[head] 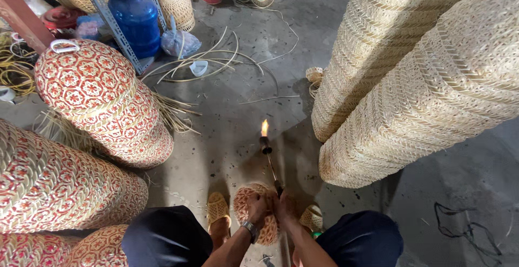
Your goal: The person uses a blowtorch to singe the edges and outer surface of small, round, woven bamboo baskets held by hand.
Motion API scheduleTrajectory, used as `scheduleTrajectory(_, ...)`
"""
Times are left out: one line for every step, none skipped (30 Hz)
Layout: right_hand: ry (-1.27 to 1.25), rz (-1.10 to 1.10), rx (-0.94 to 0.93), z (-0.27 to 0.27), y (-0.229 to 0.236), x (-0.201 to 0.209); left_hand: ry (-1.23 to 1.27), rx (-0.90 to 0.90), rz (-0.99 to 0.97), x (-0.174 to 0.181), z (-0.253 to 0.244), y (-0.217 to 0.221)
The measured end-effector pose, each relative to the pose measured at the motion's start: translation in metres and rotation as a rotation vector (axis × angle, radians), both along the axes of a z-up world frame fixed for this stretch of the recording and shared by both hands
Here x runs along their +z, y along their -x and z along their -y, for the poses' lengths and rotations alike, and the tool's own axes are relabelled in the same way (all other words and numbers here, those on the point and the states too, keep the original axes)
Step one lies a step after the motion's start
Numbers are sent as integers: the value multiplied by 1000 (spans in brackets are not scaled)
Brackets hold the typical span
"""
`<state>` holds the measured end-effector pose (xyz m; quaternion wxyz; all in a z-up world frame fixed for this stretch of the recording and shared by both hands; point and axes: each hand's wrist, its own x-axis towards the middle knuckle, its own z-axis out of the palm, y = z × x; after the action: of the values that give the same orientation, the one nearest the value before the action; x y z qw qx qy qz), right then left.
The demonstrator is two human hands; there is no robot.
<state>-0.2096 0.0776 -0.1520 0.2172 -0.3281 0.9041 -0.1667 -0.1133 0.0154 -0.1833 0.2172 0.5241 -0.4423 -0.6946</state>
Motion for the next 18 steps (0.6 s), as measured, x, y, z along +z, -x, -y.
scheduleTrajectory(-20,12,4,-1,-3,1,135,-29,149,-1,0,-2)
scheduleTrajectory(-37,26,9,-6,-4,2,108,-23,113,-4,0,-7)
scheduleTrajectory(-50,37,6,-9,-3,3,82,-17,77,-5,1,-12)
scheduleTrajectory(-58,52,4,-11,0,3,57,-11,38,-4,3,-16)
scheduleTrajectory(-71,66,2,-13,4,3,188,-92,110,-1,8,-22)
scheduleTrajectory(-49,105,-30,-15,9,2,317,-174,183,5,15,-31)
scheduleTrajectory(-4,159,-72,-17,14,1,446,-256,257,12,20,-39)
scheduleTrajectory(64,257,-133,-18,20,-1,414,-255,271,20,24,-44)
scheduleTrajectory(91,205,-110,-17,25,1,383,-254,284,28,29,-49)
scheduleTrajectory(116,153,-86,-18,30,1,348,-252,298,37,33,-54)
scheduleTrajectory(141,101,-63,-18,35,0,323,-227,288,45,38,-61)
scheduleTrajectory(166,46,-38,-18,43,-3,298,-201,274,52,44,-65)
scheduleTrajectory(190,27,-25,-19,48,-3,273,-175,260,57,51,-68)
scheduleTrajectory(214,30,-26,-21,52,1,450,-138,252,61,57,-73)
scheduleTrajectory(238,79,-45,-21,54,5,626,-101,244,63,66,-77)
scheduleTrajectory(272,134,-60,-20,57,11,804,-62,233,64,73,-80)
scheduleTrajectory(310,197,-72,-20,60,18,907,-27,185,65,80,-79)
scheduleTrajectory(337,235,-77,-19,61,25,1009,7,136,65,86,-77)
